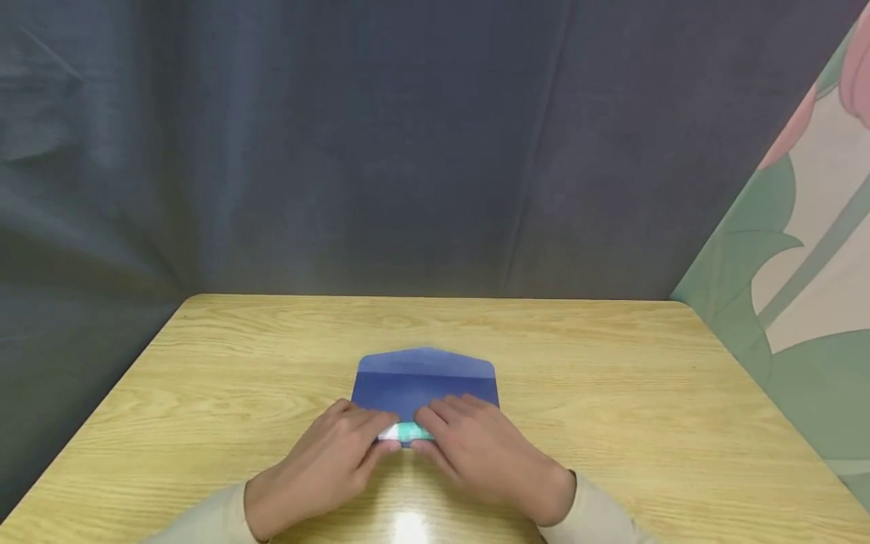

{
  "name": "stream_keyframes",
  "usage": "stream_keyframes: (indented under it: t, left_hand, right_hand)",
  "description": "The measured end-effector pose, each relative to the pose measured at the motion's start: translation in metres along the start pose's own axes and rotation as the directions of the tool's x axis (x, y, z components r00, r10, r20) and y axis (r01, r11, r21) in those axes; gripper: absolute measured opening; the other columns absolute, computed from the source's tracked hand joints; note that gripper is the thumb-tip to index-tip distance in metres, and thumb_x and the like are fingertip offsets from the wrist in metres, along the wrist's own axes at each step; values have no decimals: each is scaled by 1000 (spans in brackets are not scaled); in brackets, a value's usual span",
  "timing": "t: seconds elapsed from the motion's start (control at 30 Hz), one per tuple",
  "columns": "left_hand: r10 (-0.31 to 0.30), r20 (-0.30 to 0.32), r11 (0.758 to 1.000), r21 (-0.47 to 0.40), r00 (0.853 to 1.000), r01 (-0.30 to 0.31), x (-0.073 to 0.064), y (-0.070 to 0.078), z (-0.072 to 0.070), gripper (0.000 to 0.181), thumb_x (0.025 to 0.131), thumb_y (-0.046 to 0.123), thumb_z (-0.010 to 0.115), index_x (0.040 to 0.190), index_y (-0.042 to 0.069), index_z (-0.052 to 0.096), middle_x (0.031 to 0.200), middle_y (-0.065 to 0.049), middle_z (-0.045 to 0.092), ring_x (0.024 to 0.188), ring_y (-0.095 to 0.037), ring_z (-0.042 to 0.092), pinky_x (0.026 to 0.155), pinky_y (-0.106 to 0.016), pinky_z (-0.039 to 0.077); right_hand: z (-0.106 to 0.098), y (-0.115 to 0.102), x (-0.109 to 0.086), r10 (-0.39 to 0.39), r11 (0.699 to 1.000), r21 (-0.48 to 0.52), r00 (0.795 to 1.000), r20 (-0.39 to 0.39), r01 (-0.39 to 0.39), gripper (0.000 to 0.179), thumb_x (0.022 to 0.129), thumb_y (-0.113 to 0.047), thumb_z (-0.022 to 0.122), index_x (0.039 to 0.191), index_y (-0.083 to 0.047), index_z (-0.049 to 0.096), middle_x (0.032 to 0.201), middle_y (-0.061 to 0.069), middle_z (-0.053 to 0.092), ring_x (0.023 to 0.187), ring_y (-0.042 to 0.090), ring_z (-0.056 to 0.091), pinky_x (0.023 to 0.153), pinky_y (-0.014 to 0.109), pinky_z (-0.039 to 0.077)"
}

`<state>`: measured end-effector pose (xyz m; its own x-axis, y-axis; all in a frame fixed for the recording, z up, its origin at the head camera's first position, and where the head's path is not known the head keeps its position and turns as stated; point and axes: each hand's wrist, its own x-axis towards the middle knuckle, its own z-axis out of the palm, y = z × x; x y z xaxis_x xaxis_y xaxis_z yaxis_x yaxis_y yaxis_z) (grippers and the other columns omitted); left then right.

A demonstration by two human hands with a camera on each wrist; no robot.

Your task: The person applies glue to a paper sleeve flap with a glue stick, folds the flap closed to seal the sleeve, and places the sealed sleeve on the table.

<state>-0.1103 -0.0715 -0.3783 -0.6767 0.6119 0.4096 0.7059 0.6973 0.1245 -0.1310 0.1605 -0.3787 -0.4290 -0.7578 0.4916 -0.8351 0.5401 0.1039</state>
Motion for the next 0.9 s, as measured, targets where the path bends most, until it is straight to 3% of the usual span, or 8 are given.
stream_keyframes:
  t: [0.4,0.7,0.9]
  left_hand:
    - [81,-52,995,-54,995,-83,2,-2,3,17,98,28,59,96,13,64,75,9,59,66,-3,53,69,-23,47]
    - [117,-109,991,-53,987,-123,2,-4,2,13,96,26,62,93,13,62,73,9,56,64,-2,48,66,-21,46]
    - [136,-145,989,-31,980,-142,4,-6,2,18,97,30,59,90,14,61,70,10,54,62,-3,49,67,-22,46]
  right_hand:
    - [1,0,-3,-18,1000,-21,1000,-18,17,25,105,-38,47,91,-17,51,70,-14,41,62,2,35,58,19,33]
    - [-1,-1,-1,16,1000,7,1000,-11,-15,32,107,-41,40,86,-19,48,65,-15,34,59,0,29,57,16,27]
    - [-3,-1,-1,47,998,48,999,13,-47,23,102,-36,54,87,-20,48,65,-16,35,59,-2,29,57,15,27]
